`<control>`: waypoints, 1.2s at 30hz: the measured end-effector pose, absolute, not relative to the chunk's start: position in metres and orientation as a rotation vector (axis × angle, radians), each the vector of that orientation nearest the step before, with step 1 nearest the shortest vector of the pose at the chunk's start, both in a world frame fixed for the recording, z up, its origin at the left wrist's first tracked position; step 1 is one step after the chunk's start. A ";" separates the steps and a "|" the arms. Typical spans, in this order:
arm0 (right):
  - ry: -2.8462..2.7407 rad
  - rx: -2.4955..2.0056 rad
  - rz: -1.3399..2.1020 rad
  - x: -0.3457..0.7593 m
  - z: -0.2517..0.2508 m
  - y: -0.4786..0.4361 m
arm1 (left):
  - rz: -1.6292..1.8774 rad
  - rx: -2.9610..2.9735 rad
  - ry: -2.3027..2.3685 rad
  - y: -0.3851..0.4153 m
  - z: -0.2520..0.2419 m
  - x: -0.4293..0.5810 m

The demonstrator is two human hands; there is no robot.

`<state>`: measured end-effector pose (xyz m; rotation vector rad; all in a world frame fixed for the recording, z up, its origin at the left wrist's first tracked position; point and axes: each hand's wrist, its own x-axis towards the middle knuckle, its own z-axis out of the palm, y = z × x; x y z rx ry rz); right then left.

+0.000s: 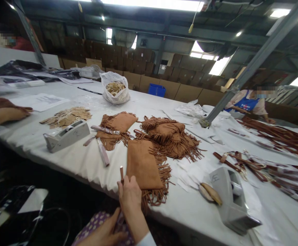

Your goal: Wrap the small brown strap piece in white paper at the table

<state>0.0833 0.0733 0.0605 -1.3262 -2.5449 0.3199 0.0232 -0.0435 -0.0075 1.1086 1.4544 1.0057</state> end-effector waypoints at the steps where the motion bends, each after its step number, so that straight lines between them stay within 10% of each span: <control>1: -2.596 -1.363 0.263 0.074 0.057 0.076 | 0.978 1.150 1.460 -0.045 -0.005 0.019; 36: -1.733 -1.149 0.905 0.136 0.061 0.071 | 1.122 1.701 1.431 0.057 0.050 -0.005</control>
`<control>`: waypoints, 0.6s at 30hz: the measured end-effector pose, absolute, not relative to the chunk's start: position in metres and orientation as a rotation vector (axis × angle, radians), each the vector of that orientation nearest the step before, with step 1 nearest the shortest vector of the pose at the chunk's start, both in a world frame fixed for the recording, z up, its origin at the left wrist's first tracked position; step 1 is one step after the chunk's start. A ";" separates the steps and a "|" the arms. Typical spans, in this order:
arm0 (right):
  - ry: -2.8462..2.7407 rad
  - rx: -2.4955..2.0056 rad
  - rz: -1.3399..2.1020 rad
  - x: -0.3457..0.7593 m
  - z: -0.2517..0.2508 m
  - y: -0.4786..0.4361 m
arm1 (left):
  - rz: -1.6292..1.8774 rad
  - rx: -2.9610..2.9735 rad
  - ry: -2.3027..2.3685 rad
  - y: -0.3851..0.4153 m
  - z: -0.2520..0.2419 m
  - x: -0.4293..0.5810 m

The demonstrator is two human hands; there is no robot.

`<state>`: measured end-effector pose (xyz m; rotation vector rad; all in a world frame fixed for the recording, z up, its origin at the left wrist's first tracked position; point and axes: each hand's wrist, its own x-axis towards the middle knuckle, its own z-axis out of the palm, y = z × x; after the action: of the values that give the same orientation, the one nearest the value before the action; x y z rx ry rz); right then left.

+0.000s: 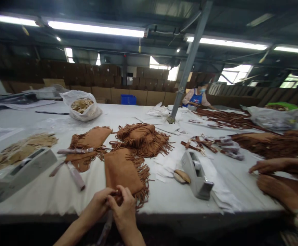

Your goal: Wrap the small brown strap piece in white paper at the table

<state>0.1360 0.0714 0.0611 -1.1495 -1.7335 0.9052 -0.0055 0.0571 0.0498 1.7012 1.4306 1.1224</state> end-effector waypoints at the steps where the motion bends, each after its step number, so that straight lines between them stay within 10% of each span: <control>1: -1.731 -1.175 0.857 0.136 0.064 0.069 | 1.107 1.733 1.417 0.058 0.050 -0.001; 18: -1.821 -1.099 0.755 0.173 0.064 0.080 | 0.939 1.879 1.337 0.065 0.025 0.007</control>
<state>0.1727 0.0799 0.0642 -1.0987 -1.8207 0.7553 0.0071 0.0647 0.0247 1.8794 1.3370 0.9386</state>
